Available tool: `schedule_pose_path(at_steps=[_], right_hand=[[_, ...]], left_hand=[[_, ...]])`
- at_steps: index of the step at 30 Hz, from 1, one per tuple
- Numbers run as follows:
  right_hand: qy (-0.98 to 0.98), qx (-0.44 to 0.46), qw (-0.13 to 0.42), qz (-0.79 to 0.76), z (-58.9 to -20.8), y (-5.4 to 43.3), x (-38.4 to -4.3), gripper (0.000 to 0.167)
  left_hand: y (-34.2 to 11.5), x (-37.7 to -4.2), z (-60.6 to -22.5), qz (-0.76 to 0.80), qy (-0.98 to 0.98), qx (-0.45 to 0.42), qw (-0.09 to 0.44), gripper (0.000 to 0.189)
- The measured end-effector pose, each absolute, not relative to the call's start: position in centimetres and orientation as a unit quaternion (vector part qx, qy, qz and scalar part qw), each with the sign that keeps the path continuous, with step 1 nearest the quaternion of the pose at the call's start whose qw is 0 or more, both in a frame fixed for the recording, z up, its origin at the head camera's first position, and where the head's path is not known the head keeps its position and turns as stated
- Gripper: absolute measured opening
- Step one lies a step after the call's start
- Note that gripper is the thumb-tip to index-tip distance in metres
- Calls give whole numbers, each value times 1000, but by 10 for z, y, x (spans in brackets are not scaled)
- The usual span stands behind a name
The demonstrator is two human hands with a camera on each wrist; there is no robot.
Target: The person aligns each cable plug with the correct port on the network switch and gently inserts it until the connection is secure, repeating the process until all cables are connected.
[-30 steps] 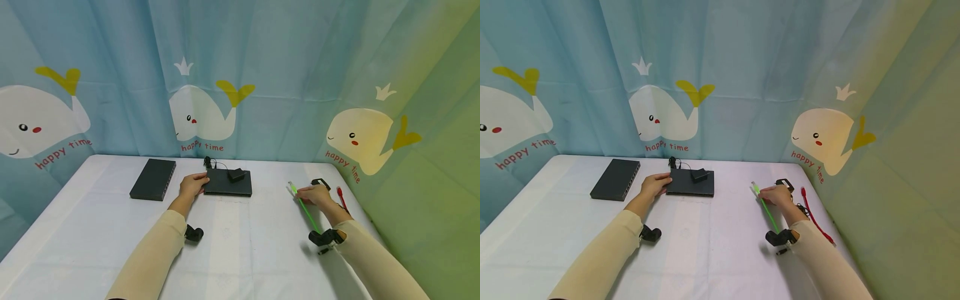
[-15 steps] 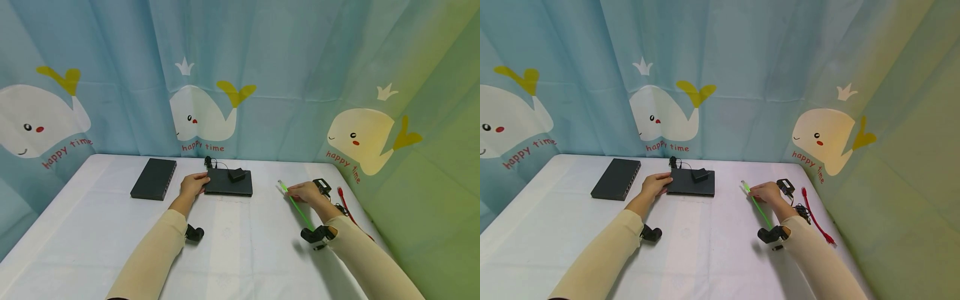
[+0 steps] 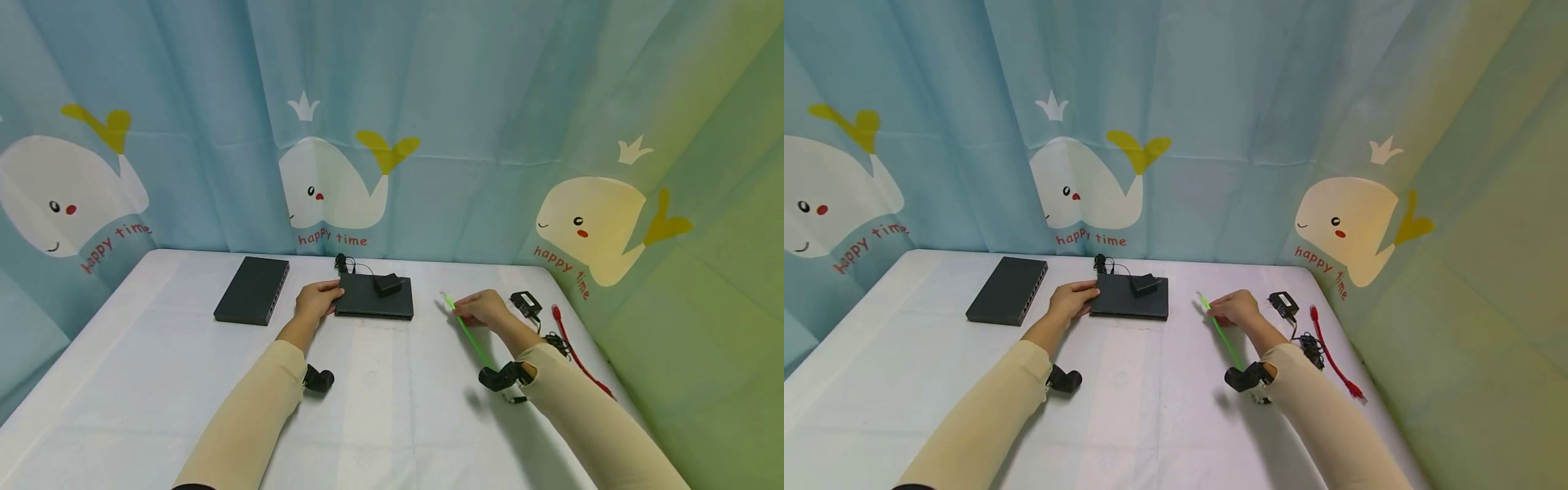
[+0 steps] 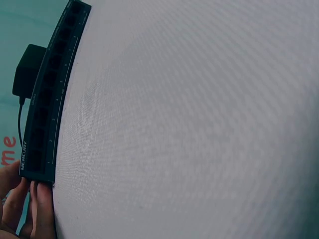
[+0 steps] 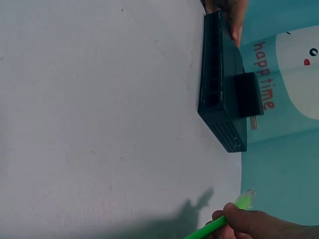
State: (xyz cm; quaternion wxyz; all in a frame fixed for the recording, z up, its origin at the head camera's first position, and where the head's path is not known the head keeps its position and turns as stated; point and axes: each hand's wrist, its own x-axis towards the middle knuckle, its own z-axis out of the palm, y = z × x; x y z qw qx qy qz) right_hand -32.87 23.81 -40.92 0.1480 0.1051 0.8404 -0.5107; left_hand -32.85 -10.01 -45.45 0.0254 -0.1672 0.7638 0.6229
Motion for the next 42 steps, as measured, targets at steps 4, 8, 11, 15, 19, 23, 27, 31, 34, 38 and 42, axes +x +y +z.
schedule_pose_path(at_steps=[4,8,11,15,19,23,27,31,34,38,42], right_hand=[[833,103,161,-519,-408,232,-326,36],[823,100,175,-532,-408,229,-323,37],[815,95,182,-541,-410,226,-321,37],[813,89,185,-545,-413,223,-319,37],[808,86,193,-550,-415,220,-318,37],[802,86,201,-556,-416,215,-316,36],[798,94,211,-557,-417,211,-314,35],[792,102,220,-560,-419,208,-312,35],[784,107,227,-568,-421,207,-310,36],[777,111,234,-573,-425,206,-307,36],[776,110,233,-575,-426,205,-303,38]], left_hand=[[-100,-329,-454,620,767,-166,25,35],[-100,-329,-455,621,766,-165,22,35],[-99,-327,-455,621,765,-170,15,32],[-99,-326,-454,624,762,-173,15,31],[-99,-328,-454,627,760,-171,25,34],[-100,-330,-455,623,762,-171,30,36],[-101,-329,-455,625,762,-169,33,36],[-102,-328,-454,628,761,-162,36,37],[-102,-327,-454,629,760,-157,38,37],[-103,-327,-453,631,760,-155,36,37],[-103,-326,-453,631,760,-152,34,37]])
